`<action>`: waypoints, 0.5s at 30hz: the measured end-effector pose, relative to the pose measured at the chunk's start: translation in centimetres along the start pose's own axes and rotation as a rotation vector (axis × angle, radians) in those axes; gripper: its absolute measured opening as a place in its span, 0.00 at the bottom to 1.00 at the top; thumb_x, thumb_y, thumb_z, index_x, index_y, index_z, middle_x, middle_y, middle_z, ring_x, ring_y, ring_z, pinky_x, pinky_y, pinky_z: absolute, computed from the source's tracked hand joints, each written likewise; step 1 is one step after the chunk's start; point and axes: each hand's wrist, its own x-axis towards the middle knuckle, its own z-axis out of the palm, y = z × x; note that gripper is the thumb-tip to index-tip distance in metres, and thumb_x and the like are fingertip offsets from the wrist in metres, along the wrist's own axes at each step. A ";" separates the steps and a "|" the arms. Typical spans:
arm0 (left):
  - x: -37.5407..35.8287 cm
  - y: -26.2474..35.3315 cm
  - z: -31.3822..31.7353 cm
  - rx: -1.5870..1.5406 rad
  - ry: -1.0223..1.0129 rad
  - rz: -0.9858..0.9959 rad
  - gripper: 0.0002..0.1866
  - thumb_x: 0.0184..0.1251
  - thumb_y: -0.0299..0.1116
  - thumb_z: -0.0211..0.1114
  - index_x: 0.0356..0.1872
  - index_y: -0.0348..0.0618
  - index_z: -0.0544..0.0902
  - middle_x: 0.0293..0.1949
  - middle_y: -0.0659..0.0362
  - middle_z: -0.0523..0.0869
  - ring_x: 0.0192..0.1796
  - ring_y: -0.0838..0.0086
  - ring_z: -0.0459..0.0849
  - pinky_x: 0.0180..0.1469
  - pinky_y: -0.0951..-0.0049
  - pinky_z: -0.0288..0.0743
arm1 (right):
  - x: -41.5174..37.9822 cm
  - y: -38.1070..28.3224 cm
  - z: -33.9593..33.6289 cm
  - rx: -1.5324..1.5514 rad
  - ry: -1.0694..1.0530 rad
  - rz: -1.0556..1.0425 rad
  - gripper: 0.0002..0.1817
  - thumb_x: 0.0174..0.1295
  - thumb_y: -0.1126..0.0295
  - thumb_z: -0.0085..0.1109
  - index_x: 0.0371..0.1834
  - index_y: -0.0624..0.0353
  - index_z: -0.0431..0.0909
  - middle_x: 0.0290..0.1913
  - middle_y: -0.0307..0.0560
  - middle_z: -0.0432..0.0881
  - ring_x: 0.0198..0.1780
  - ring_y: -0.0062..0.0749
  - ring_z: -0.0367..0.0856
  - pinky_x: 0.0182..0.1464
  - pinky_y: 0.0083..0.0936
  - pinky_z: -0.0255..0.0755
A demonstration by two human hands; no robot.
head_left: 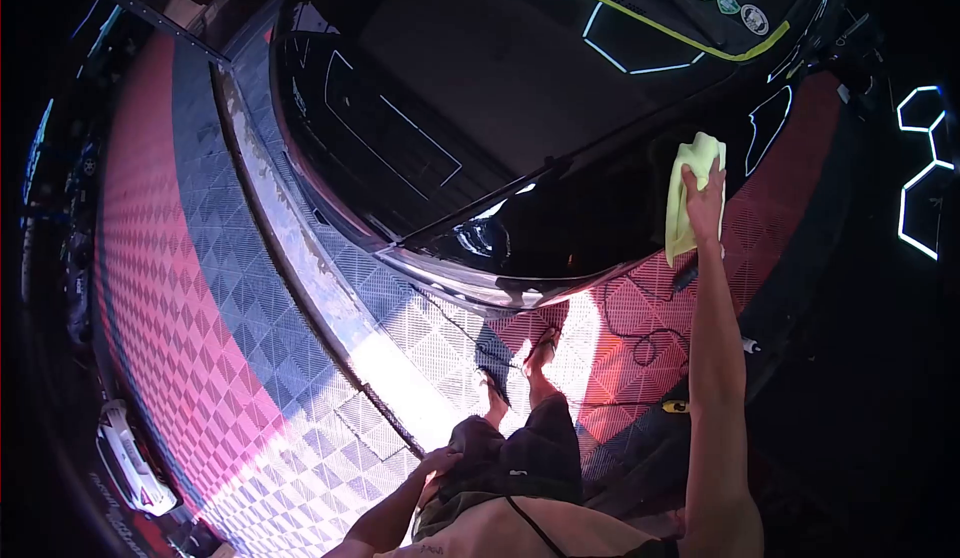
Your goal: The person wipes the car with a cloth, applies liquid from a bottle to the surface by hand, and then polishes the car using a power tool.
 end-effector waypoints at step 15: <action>-1.2 -8.7 7.0 -0.860 0.249 0.192 0.24 0.68 0.43 0.63 0.57 0.35 0.77 0.46 0.52 0.87 0.47 0.70 0.84 0.49 0.73 0.75 | -40.8 -22.8 21.4 0.523 -0.860 -0.221 0.24 0.57 0.74 0.64 0.58 0.64 0.73 0.49 0.56 0.82 0.50 0.47 0.82 0.54 0.35 0.73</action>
